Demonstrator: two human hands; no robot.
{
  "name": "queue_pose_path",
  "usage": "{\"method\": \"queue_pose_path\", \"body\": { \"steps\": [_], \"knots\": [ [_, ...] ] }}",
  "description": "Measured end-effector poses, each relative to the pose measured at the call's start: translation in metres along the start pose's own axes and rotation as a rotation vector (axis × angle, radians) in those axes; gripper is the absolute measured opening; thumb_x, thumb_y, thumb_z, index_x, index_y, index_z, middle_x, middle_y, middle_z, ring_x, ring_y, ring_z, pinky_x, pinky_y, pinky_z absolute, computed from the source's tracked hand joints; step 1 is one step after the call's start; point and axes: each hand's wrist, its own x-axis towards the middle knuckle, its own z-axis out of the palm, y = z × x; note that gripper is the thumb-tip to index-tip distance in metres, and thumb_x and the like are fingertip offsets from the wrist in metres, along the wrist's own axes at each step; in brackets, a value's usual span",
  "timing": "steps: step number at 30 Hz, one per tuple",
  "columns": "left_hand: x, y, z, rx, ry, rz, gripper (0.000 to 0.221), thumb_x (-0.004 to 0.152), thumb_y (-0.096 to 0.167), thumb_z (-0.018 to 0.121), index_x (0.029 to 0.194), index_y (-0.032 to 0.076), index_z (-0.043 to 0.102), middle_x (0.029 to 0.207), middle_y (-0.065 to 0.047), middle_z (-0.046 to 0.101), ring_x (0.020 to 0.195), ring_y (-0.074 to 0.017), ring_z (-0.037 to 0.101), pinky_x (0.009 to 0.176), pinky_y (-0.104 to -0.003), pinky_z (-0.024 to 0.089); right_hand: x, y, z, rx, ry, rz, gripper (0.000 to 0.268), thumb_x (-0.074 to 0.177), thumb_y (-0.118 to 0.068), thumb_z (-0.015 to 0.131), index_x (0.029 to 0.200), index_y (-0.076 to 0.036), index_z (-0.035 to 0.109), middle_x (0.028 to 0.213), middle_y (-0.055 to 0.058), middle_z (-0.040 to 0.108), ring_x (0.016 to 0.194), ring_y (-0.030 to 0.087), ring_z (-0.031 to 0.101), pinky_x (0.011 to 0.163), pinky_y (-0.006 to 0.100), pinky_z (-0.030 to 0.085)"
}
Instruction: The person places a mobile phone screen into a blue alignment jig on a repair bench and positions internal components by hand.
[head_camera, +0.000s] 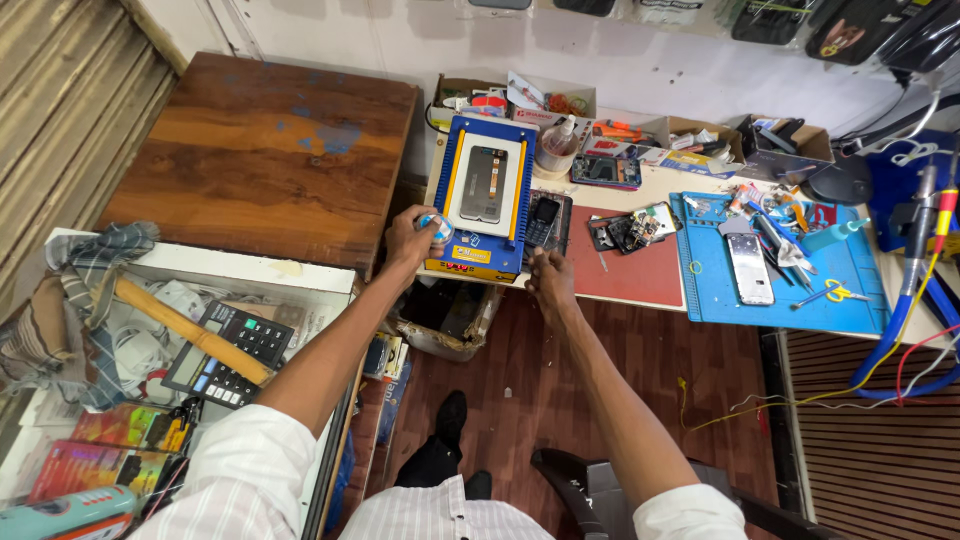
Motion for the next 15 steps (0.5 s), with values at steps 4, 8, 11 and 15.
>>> {"method": "queue_pose_path", "body": {
  "steps": [4, 8, 11, 15],
  "knots": [
    [-0.014, 0.001, -0.005, 0.066, -0.001, -0.043, 0.026, 0.094, 0.014, 0.068, 0.119, 0.01, 0.072, 0.106, -0.014, 0.075, 0.072, -0.024, 0.075, 0.057, -0.031, 0.065, -0.018, 0.001, -0.007, -0.01, 0.006, 0.033, 0.026, 0.106, -0.027, 0.057, 0.087, -0.009, 0.052, 0.068, -0.004, 0.043, 0.052, 0.006, 0.036, 0.051, 0.025, 0.039],
    [-0.013, 0.0, -0.001, -0.016, -0.014, -0.041, 0.026, 0.094, 0.013, 0.065, 0.119, 0.01, 0.072, 0.109, -0.014, 0.073, 0.075, -0.0219, 0.076, 0.057, -0.031, 0.068, -0.025, -0.003, -0.017, -0.007, -0.014, 0.003, 0.027, 0.106, -0.028, 0.055, 0.087, -0.009, 0.053, 0.067, -0.005, 0.041, 0.051, 0.006, 0.034, 0.05, 0.025, 0.038],
    [-0.01, -0.004, -0.002, -0.009, -0.02, -0.057, 0.026, 0.095, 0.015, 0.066, 0.12, 0.01, 0.072, 0.111, -0.014, 0.073, 0.076, -0.0209, 0.077, 0.057, -0.03, 0.068, -0.029, 0.0, -0.019, -0.014, -0.01, 0.008, 0.026, 0.106, -0.027, 0.057, 0.087, -0.009, 0.053, 0.066, -0.005, 0.041, 0.052, 0.006, 0.035, 0.05, 0.025, 0.038],
    [-0.009, -0.01, -0.002, -0.028, -0.012, -0.05, 0.026, 0.095, 0.013, 0.066, 0.12, 0.01, 0.072, 0.11, -0.015, 0.073, 0.078, -0.021, 0.076, 0.058, -0.031, 0.068, -0.041, 0.01, -0.021, 0.009, -0.008, 0.007, 0.029, 0.106, -0.028, 0.057, 0.085, -0.008, 0.052, 0.066, -0.005, 0.039, 0.051, 0.007, 0.033, 0.048, 0.026, 0.035]
  ]
}}
